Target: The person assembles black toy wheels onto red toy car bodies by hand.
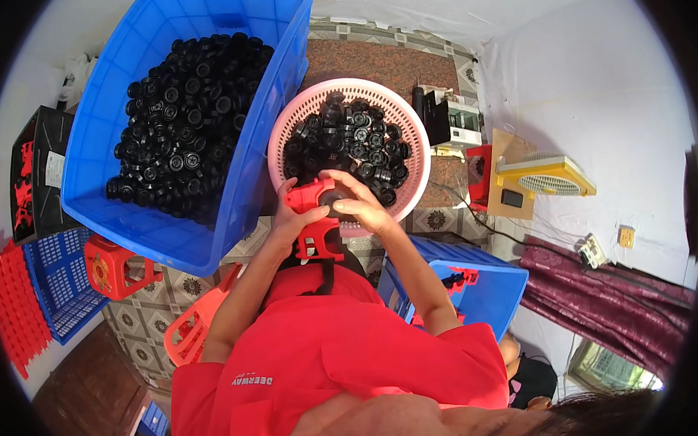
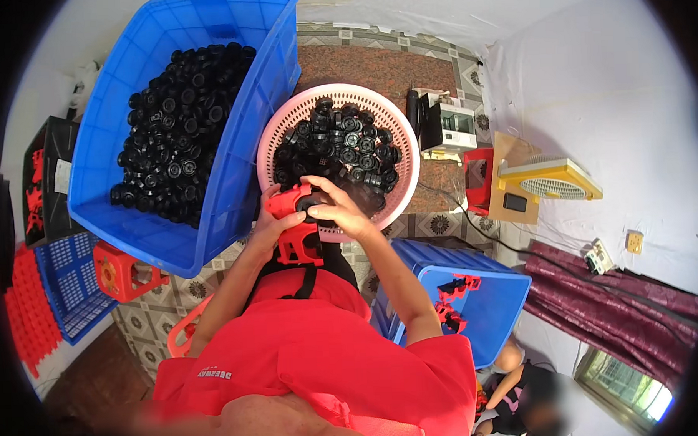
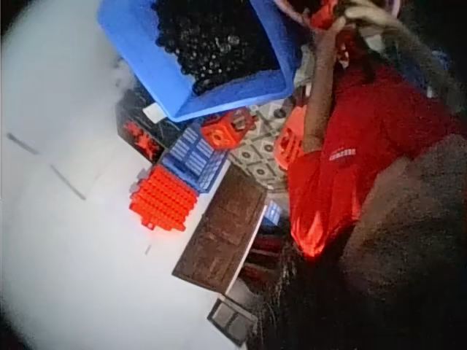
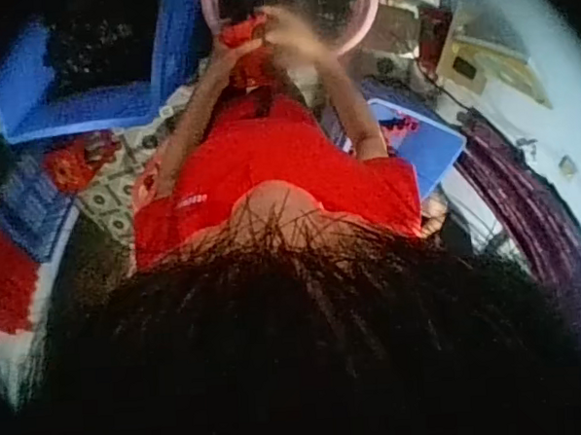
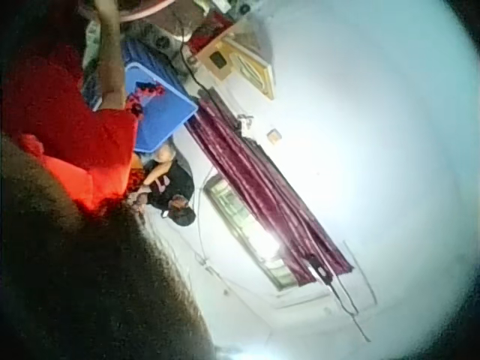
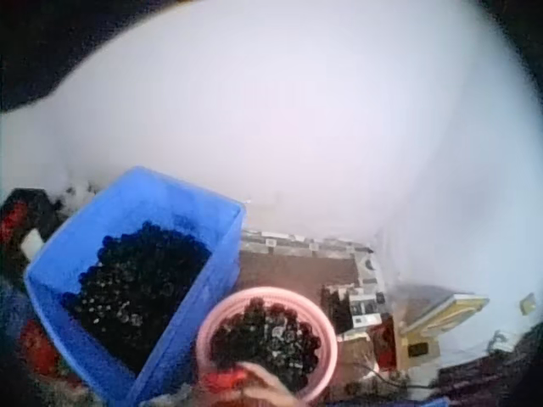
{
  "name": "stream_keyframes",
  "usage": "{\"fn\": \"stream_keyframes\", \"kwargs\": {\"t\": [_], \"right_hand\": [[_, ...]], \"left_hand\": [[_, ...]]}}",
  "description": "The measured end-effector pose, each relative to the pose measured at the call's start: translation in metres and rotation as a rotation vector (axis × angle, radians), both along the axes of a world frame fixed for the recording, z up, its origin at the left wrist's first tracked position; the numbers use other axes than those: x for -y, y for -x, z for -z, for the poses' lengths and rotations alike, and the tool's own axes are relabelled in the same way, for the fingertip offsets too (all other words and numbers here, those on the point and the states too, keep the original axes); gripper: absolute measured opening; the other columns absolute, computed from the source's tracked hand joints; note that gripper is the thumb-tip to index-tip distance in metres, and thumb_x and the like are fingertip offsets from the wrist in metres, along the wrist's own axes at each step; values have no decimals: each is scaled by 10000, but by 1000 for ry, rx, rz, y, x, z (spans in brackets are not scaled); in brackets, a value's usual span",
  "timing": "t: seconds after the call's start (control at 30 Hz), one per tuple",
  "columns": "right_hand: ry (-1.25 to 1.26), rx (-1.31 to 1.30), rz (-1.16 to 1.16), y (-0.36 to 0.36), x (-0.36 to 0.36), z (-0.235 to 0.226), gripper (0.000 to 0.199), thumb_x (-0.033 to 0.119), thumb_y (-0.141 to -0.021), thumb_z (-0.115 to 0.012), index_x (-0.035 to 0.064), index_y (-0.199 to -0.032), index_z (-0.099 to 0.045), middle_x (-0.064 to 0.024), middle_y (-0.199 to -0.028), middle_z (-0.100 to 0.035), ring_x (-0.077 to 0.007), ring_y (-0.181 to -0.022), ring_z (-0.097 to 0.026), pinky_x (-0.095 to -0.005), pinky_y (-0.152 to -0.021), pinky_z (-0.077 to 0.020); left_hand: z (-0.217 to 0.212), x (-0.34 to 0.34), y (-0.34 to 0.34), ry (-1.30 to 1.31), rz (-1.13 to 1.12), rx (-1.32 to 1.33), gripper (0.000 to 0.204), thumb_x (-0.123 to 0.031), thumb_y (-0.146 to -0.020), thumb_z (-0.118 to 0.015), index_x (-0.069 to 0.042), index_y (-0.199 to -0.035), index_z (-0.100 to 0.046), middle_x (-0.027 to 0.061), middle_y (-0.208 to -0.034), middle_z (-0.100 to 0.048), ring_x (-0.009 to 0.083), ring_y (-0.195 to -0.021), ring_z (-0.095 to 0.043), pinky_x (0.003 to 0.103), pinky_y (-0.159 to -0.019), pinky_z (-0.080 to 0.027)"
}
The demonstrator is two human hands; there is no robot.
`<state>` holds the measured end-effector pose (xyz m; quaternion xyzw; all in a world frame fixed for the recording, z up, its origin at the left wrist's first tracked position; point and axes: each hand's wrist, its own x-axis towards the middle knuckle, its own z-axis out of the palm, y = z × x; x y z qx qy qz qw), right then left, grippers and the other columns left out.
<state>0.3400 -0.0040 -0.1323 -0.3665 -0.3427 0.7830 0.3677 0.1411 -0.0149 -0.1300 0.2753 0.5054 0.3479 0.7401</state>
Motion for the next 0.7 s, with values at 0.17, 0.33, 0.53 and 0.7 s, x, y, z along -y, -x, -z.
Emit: {"fn": "stream_keyframes", "kwargs": {"t": [0.17, 0.33, 0.53, 0.7], "right_hand": [[-61, 155, 33, -5, -9, 13, 510, 48, -799, -605, 27, -1303, -534, -81, -1145, -627, -145, -1040, -587, -300, -924, -472], [-52, 164, -272, -27, -44, 18, 465, 71, -841, -622, 17, -1296, -540, -58, -1102, -636, -128, -997, -597, -289, -893, -486], [-560, 1265, 297, -55, -151, 141, 509, 310, -770, -767, 88, -1189, -582, -155, -963, -615, -346, -896, -632, -433, -749, -517], [-657, 1220, 201, -78, -180, 179, 471, 262, -775, -762, 95, -1173, -573, -175, -1014, -661, -377, -952, -633, -426, -795, -506]], "left_hand": [[7, 7, -23, 12, -202, 69, 876, -72, -707, -813, -113, -1383, -258, 103, -1243, -505, 201, -1145, -537, 347, -975, -475], [20, 13, -39, 72, -260, -29, 859, -64, -710, -809, -109, -1371, -263, 113, -1241, -498, 210, -1128, -540, 356, -957, -489], [21, 1, -53, 158, -439, 148, 520, -87, -815, -722, -77, -1267, -465, 63, -1155, -586, 173, -1018, -608, 334, -880, -531], [23, -16, -55, 87, -509, 115, 441, -73, -843, -695, -76, -1238, -499, 65, -1149, -605, 177, -1017, -626, 341, -874, -541]]}}
